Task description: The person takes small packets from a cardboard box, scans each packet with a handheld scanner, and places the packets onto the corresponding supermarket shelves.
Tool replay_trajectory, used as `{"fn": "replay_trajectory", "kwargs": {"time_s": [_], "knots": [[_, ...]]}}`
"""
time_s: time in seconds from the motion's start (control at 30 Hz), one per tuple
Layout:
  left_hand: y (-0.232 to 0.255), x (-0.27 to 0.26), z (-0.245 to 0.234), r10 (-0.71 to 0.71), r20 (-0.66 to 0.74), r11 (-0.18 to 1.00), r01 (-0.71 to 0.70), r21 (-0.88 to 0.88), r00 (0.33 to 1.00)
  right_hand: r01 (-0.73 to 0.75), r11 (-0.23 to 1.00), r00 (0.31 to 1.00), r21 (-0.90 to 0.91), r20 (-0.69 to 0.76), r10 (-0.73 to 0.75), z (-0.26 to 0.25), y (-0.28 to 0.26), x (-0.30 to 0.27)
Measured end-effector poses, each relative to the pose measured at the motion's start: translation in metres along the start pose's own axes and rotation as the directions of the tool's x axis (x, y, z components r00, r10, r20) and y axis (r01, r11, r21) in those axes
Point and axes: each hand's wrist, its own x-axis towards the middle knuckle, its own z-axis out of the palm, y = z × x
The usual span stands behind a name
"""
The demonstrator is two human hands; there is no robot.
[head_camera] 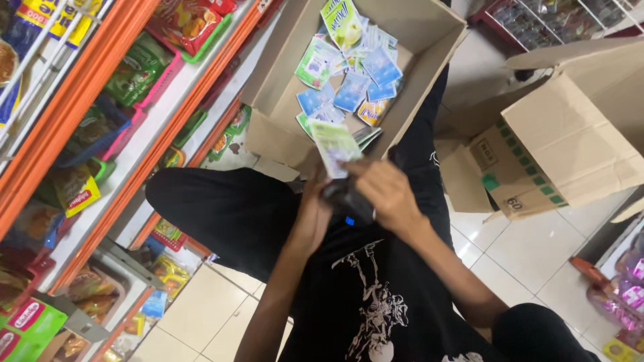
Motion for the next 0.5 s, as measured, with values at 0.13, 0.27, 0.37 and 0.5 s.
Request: {"fn": "replay_trajectory", "kwargs": {"time_s": [0.13, 0.27, 0.37, 0.5], "knots": [[-0.026, -0.004, -0.046, -0.009, 0.128, 0.965, 0.042, -0.258, 0.992, -0.01, 0.987, 0.998, 0.162, 0.069, -0.001, 0.012, -0.025, -0.003], [0.0, -0.003, -0.039, -0.14, -0.03, 0.911, 0.117, -0.394, 0.99, -0.091, 0.977, 0.992, 0.194, 0.102, 0.072, 0.014, -0.027, 0.004], [0.031, 0.0, -0.017, -0.341, 0.015, 0.804, 0.3, -0.513, 0.94, -0.155, 0.983, 0.961, 0.103, 0.244, 0.126, 0.001, -0.024, 0.009], [0.05, -0.005, 0.003, -0.304, 0.23, 0.781, 0.38, -0.495, 0.925, -0.239, 0.958, 0.938, 0.156, 0.291, 0.187, -0.024, -0.028, 0.023]]}}
